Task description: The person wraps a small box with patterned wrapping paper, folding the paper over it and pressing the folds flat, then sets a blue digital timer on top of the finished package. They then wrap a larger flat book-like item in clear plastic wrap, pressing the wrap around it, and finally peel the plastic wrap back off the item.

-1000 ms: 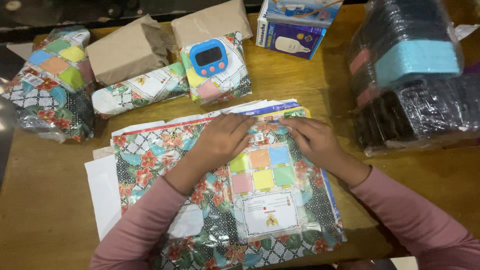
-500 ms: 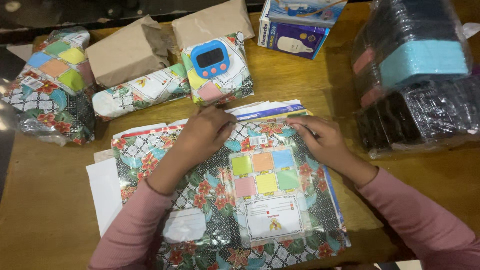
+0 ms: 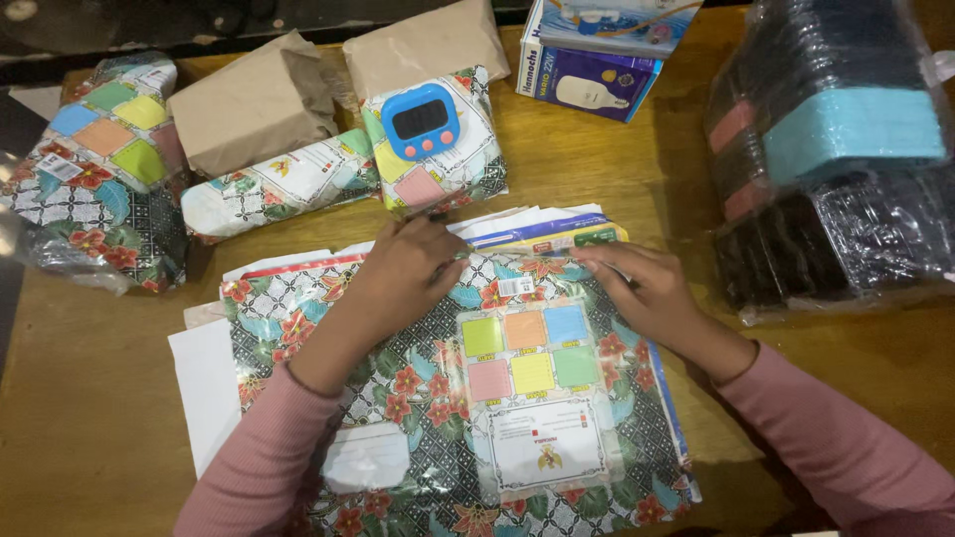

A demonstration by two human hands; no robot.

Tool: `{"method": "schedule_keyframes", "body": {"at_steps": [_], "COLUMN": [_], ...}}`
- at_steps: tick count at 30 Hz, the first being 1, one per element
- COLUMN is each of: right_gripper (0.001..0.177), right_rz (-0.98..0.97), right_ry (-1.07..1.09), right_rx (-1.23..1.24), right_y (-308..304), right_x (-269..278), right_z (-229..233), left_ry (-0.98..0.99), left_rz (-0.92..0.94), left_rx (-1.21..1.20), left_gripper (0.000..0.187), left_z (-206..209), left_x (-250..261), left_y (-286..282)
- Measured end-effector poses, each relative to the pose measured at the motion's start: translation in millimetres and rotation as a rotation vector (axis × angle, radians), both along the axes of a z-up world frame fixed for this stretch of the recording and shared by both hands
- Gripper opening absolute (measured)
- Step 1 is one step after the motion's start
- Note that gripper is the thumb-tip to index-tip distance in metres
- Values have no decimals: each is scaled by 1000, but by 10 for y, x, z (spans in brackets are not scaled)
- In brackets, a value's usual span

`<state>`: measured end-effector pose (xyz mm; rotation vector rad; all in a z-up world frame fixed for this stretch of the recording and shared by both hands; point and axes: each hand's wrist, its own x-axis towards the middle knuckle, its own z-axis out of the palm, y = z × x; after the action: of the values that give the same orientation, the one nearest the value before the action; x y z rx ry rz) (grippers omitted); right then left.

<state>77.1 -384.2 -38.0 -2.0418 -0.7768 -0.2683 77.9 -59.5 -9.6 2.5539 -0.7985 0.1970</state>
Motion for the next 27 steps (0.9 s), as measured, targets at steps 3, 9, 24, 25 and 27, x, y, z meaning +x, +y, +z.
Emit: {"method": "schedule_keyframes", "body": {"at_steps": [3,9,24,25,27], "right_gripper": [21,22,22,22,22], "right_rz": [4,-8,-21,-20,-19], "right_ry": [-8,45,82,94,102], "right_rx": [-5,-30,-65,-66,-65], "right_y": [5,-11,-27,-26,-20], "right_x": [-6,-17,-12,-11,-14], "right_z": [14,17,-17,-19,-16], "left_ry": [12,45,253,320,450], "left_rz": [-48,-80,-153,-132,-88], "left_rx": [-43,-128,-342,-335,-320], "left_gripper": [17,26,27,30,37], "left_z": [-33,-71,-184,-172,-132], "left_x": [53,65,228,222,209], "left_y": [22,83,224,229,245]}}
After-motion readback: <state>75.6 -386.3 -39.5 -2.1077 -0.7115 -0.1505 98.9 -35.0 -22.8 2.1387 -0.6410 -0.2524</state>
